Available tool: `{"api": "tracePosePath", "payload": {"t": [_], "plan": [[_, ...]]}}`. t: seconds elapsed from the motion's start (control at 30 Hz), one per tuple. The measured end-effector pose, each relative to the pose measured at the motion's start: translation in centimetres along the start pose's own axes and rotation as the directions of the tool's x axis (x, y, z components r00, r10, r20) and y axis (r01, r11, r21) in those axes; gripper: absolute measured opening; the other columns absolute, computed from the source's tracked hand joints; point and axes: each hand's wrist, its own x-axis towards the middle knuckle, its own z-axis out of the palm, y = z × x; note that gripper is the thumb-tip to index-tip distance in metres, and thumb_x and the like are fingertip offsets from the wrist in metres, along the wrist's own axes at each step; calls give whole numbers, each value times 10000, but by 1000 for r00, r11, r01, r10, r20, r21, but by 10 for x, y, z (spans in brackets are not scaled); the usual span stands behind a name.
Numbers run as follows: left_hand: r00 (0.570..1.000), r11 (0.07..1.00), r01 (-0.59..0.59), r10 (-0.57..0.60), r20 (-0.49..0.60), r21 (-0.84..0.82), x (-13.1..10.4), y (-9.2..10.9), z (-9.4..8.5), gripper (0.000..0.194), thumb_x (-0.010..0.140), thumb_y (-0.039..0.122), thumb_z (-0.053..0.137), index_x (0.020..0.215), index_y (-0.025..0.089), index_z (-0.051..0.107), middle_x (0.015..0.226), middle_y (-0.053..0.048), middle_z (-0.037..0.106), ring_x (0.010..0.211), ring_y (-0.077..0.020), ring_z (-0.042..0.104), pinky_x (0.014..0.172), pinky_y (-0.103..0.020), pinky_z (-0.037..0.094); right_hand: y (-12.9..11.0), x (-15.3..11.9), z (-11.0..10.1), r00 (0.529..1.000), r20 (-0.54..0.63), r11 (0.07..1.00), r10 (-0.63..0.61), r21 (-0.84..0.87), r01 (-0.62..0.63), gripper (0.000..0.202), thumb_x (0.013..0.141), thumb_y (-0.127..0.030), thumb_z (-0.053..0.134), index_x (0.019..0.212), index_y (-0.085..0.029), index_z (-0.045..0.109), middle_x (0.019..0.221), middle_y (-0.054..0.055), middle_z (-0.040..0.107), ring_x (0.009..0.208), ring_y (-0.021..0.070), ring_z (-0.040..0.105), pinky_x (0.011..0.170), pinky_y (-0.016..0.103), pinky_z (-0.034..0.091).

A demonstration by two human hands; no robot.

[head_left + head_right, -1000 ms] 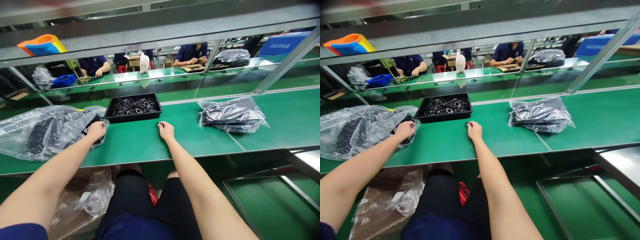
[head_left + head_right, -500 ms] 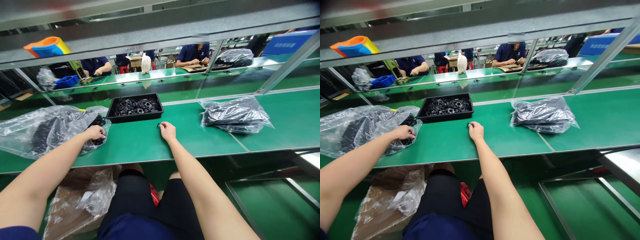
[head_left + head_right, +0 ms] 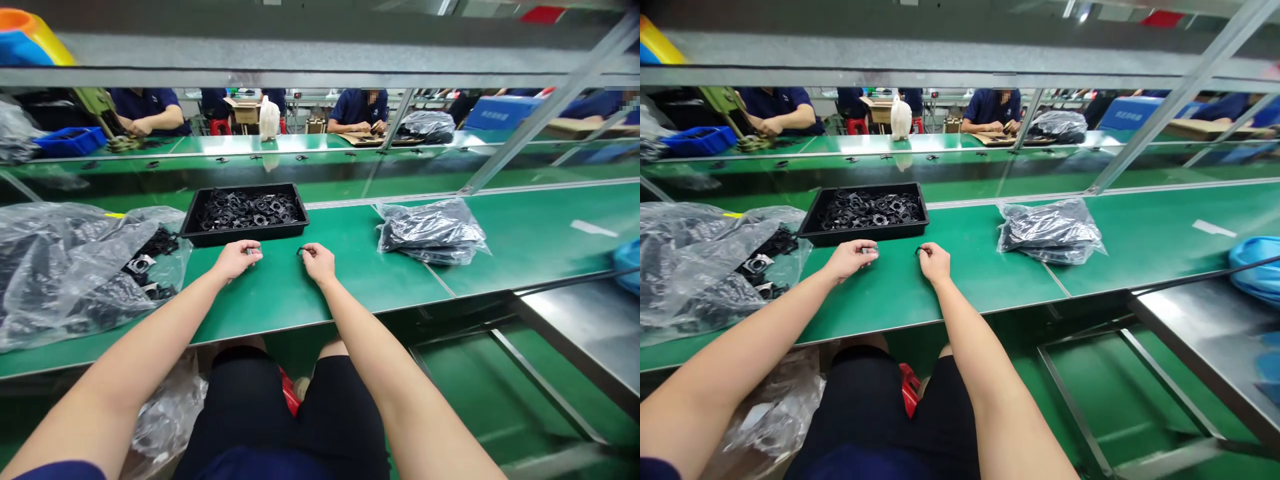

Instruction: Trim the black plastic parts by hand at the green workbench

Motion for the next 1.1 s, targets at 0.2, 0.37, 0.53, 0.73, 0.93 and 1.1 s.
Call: {"api": "tracePosePath", "payload": {"t": [0.2, 0.37, 0.53, 0.73, 0.93, 1.1], "plan": [[996, 983, -73, 81, 40, -168, 11, -22, 34, 593, 606, 345, 756, 1146, 147, 608, 835, -38, 673, 777, -165, 633, 833, -365, 493, -1, 2, 3, 992, 55, 991, 116, 57, -119, 152, 750, -318, 551, 762, -190, 632, 640, -7, 652, 583, 135, 643, 623, 262, 530], [988, 985, -148, 151, 30, -85, 20, -31, 27, 510, 617, 365, 758, 1080, 178, 658, 900, -52, 651, 750, -170, 612, 750, -350, 511, -14, 14, 38, 961, 147, 913, 233, 307, -269, 141, 690, -295, 627, 747, -178, 575, 586, -26, 607, 557, 137, 649, 447, 199, 483], [970, 972, -234, 233, -67, -17, 28, -36, 14, 459, 662, 382, 723, 1077, 196, 662, 940, -55, 621, 819, -187, 611, 759, -338, 507, -34, 23, 71, 917, 359, 752, 172, 553, -358, 235, 627, -314, 730, 751, -148, 619, 549, -28, 609, 470, 87, 575, 418, 171, 452], [973, 954, -207, 224, -55, 217, 26, -27, 9, 420, 728, 381, 646, 1109, 203, 654, 900, -46, 623, 735, -168, 591, 719, -307, 489, -35, 26, 60, 840, 519, 628, 157, 604, -490, 347, 549, -300, 822, 820, -149, 667, 750, 18, 703, 615, 104, 647, 548, 200, 528], [992, 984, -86, 99, -76, 158, 22, -25, 11, 503, 709, 398, 670, 1169, 217, 579, 758, -2, 657, 636, -153, 589, 670, -288, 471, -35, 26, 55, 814, 560, 607, 157, 595, -527, 385, 537, -289, 831, 855, -157, 658, 750, 17, 701, 615, 115, 652, 512, 199, 513], [974, 954, -195, 216, -72, 229, 23, -28, 10, 403, 740, 449, 641, 1065, 212, 661, 896, -33, 651, 674, -143, 593, 687, -285, 474, -34, 24, 54, 846, 508, 638, 160, 601, -482, 347, 572, -358, 801, 816, -149, 671, 632, -20, 650, 513, 60, 572, 464, 163, 460]]}}
